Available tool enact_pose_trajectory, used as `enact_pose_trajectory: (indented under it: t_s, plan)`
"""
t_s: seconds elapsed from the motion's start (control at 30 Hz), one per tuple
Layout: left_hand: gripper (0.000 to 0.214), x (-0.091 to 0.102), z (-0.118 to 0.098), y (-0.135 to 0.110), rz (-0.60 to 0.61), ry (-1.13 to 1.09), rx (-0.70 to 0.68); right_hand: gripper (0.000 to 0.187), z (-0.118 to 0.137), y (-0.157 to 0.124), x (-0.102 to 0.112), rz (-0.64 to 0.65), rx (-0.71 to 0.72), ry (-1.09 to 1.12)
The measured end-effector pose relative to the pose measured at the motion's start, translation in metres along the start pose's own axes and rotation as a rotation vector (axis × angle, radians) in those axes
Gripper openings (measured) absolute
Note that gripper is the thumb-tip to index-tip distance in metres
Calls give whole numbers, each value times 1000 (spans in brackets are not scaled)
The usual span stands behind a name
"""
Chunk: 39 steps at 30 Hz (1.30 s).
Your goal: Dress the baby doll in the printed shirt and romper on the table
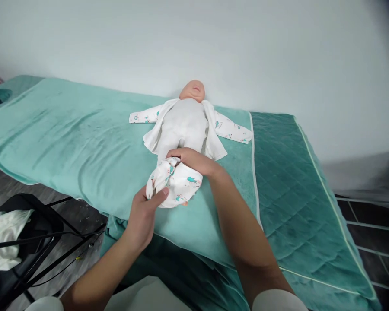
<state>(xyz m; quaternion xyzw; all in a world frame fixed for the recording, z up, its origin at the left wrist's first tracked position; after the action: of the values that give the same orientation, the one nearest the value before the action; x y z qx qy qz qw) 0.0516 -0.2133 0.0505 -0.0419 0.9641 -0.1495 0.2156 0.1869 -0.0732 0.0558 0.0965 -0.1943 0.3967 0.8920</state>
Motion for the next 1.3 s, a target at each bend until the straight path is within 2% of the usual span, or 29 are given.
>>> enact_pose_trajectory:
  t_s: [0.13,0.27,0.37,0.47,0.57,0.67,0.8,0.97,1.07,1.2,1.3]
  plan:
    - [42,-3,17,-25,-58,-20,13,20,4,-2,-2,43,-53,-97]
    - [43,3,44,-35,-179,-123,6,19,3,-3,-7,45,-116,-201]
    - [37,19,61,-30,-262,-115,-20,17,4,-4,-10,35,-190,-305]
    - [35,42,65,-18,-298,-27,-66,12,7,-4,-12,18,-210,-413]
    - [38,57,60,-5,-266,109,-24,10,7,-5,-13,14,-225,-527]
    - [35,62,49,1,-234,278,-10,14,4,-8,-15,22,-243,-642]
    - [35,59,37,2,-132,253,49,19,1,-9,-17,38,-231,-724]
    - [33,53,29,4,39,142,87,17,-2,-9,-15,3,-136,-561]
    - [35,58,30,12,124,136,54,15,-2,-11,-13,-2,-75,-386]
    - [33,76,21,37,161,320,-103,21,0,-15,-9,26,-114,-147]
    - [32,84,9,60,177,491,-207,26,3,-18,-7,38,-174,-107]
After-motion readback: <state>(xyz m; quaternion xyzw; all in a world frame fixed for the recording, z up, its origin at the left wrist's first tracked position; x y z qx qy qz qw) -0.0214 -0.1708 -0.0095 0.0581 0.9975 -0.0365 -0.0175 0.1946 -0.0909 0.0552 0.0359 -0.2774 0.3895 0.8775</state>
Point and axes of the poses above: each hand's wrist, its own y-axis towards the middle knuckle, its own x-axis out of the back of the hand, z = x × y, the point moved 4 cm from there along y, towards the middle knuckle, and after that the axes turned 1 degree about z, right-handed, at the moved point
